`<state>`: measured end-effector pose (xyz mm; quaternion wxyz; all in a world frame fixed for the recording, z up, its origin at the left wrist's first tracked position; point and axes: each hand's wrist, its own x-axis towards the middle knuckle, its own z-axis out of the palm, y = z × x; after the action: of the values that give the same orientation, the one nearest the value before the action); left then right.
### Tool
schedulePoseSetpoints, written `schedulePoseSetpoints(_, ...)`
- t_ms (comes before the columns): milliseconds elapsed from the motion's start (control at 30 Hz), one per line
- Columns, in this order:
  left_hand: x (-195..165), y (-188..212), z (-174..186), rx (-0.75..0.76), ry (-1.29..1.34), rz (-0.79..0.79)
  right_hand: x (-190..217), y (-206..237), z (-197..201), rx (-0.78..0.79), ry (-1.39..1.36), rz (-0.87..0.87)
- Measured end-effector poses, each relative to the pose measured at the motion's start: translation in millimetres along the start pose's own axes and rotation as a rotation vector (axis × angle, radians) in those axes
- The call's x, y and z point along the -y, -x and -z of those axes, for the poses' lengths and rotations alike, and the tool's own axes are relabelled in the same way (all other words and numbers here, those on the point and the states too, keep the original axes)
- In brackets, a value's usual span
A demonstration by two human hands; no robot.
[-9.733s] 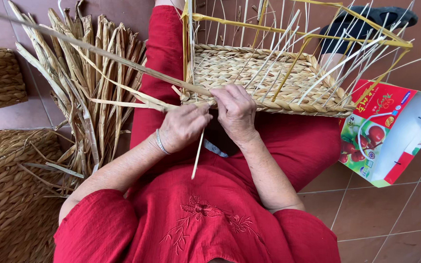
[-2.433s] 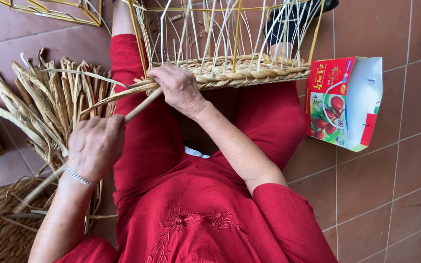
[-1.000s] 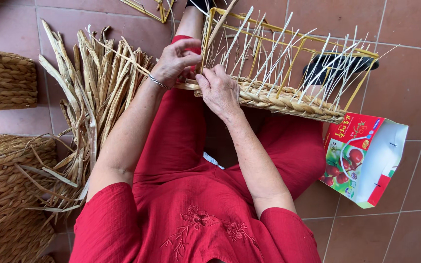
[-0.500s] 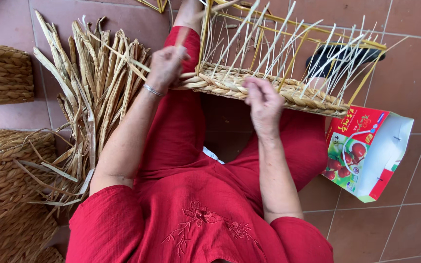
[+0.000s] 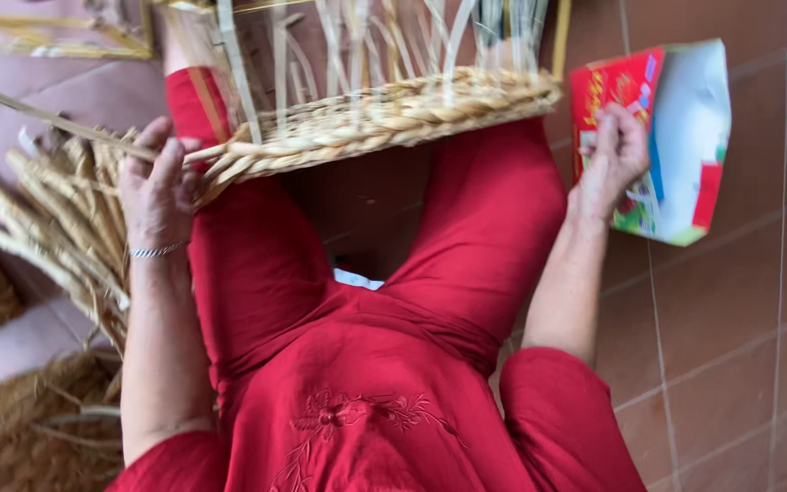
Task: The person sits on the floor weaving a basket from dried plant leaves, folding and tucking strands around a frame to build up the woven side wall, then uses scissors to trim the protruding ends of the woven strands.
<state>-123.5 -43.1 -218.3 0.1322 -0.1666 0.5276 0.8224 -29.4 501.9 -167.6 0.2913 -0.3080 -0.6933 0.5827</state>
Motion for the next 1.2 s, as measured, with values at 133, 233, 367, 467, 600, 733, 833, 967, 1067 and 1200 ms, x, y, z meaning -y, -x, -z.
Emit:
schedulePoseSetpoints(133, 2, -13, -21, -0.036, -0.583, 0.043, -11, 2, 26, -0.048, 0.221, -0.055)
schedulePoseSetpoints(233, 2, -12, -27, 0.028, -0.785, -0.041, -11, 1, 23, 0.173, 0.134, -0.175)
schedulePoseSetpoints(367, 1, 7, -29, -0.011, -0.726, -0.021, -6, -13, 6, 0.406, 0.11, -0.317)
schedulePoseSetpoints(467, -1, 20, -32, -0.164, -0.694, 0.26, -6, -21, -12, 0.546, 0.117, -0.359)
schedulePoseSetpoints(600, 1, 27, -38, -0.099, -0.486, 0.254, -12, -18, -15, 0.576, 0.027, -0.391)
schedulePoseSetpoints(733, 4, 37, -36, -0.103, -0.458, 0.15, -24, 1, 1, 0.528, -0.133, -0.364)
schedulePoseSetpoints(833, -1, 55, -30, -0.053, -0.331, 0.077, -30, 22, 18, 0.495, -0.391, -0.264)
schedulePoseSetpoints(967, -4, 88, -28, 0.076, -0.211, -0.107, -25, 43, 36, 0.547, -0.794, -0.191)
schedulePoseSetpoints(1067, 1, 117, -21, 0.064, -0.193, -0.134, -12, 68, 49, 0.437, -0.783, -0.169)
schedulePoseSetpoints(1200, 11, 153, 6, 0.022, -0.164, -0.15, 10, 117, 65, 0.493, -0.631, -0.118)
